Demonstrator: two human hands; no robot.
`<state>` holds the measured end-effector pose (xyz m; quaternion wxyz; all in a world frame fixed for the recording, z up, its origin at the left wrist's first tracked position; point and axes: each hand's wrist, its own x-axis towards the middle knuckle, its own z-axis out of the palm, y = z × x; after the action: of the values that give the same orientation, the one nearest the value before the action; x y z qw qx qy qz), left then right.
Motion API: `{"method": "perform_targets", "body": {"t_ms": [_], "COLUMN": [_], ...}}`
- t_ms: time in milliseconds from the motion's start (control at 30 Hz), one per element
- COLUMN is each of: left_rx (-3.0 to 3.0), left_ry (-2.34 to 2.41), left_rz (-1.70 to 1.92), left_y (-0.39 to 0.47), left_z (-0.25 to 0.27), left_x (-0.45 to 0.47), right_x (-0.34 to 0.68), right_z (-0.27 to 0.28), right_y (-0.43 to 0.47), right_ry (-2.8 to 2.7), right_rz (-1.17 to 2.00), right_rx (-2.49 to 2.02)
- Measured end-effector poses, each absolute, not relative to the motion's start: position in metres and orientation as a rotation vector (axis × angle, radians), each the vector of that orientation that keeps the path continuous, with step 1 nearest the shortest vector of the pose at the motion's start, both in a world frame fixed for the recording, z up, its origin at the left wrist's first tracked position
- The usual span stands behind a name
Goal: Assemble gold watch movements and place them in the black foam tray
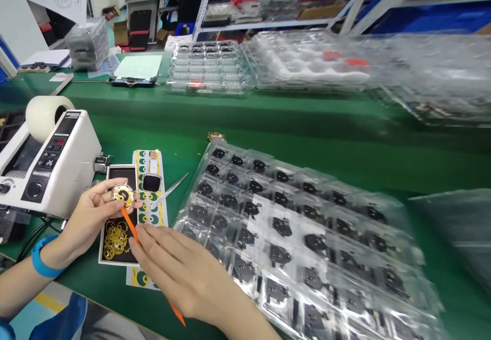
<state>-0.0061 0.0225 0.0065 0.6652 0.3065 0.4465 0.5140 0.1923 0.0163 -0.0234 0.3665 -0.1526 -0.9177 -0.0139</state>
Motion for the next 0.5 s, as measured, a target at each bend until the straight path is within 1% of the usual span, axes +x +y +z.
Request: {"method": "perform_targets", "body": {"t_ms": [133, 300, 433, 500], "left_rx": [0.651, 0.695, 0.737, 0.732], "left_ry": [1.019, 1.006, 1.025, 1.034], "left_rz": [1.115, 1.1, 1.074, 1.072], "left_y": [0.024, 0.019, 0.015, 0.014], "left_z": [0.004, 0.005, 0.004, 0.002], "left_x": [-0.004, 0.0, 0.006, 0.008], "right_x": [0.192, 0.188, 0.179, 0.177], "right_z": [-0.011, -0.004, -0.013, -0.018], "right_y": [0.014, 0.013, 0.014, 0.014], "right_ry": [-2.277, -2.037, -1.943, -2.0], "right_rz": [0.069, 0.219, 0.209, 0.107], "right_rx": [-0.417, -0.687, -0.745, -0.72]}}
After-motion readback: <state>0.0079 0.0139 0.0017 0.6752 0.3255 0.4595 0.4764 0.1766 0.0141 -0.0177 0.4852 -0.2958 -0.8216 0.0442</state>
